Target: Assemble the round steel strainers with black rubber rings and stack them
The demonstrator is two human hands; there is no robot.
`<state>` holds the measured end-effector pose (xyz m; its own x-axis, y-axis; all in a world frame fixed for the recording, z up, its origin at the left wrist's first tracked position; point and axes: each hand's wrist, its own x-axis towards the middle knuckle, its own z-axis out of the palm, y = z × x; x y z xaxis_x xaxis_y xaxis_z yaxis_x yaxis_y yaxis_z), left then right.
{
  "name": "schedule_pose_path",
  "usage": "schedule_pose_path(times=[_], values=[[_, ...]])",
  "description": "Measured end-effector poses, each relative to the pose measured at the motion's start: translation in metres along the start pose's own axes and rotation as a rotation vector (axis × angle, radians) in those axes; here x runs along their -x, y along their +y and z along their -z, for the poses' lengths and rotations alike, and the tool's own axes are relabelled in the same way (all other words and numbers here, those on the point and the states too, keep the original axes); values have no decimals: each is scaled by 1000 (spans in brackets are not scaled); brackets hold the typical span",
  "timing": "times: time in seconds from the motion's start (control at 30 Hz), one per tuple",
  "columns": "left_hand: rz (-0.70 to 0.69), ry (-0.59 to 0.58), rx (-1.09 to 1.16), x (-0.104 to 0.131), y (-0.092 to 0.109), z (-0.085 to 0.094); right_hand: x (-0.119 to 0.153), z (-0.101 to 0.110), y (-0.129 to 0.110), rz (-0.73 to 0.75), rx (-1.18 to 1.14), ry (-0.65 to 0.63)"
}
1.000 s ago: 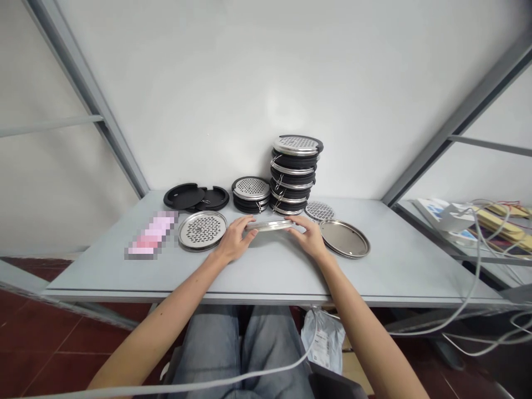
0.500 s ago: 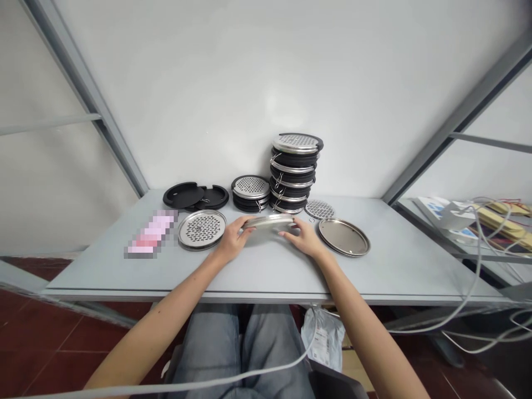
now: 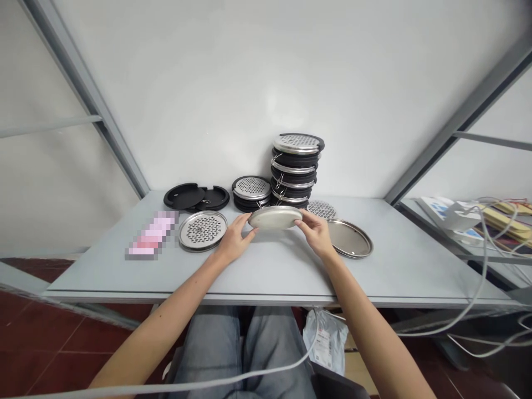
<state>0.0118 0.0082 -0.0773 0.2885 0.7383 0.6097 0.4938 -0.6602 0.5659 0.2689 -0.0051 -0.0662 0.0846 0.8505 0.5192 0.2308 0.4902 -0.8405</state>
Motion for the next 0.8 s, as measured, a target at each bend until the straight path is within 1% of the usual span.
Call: schedule_pose_path(times=[0.1, 0.2, 0.3, 0.43, 0.53, 0.63, 0.7, 0.8], values=[[-8, 43, 4, 1, -1, 0, 2, -1, 1, 71, 114, 57], [-23, 58, 5, 0, 1, 1, 4, -3, -1, 126, 191, 71], [-36, 65, -12, -1, 5, 3, 6, -3, -1, 157, 230, 39], [-107, 76, -26, 0, 9, 6, 8, -6, -1, 227, 281, -68], [-177, 9, 19, 2, 9, 6, 9, -10, -4, 296, 314, -156], [-174, -101, 74, 3, 5, 6, 10, -15, -8, 338, 348, -218], [-157, -134, 111, 3, 3, 6, 10, -16, -9, 331, 379, -217], [-153, -118, 182, 2, 4, 7, 9, -14, -8, 284, 395, -164]])
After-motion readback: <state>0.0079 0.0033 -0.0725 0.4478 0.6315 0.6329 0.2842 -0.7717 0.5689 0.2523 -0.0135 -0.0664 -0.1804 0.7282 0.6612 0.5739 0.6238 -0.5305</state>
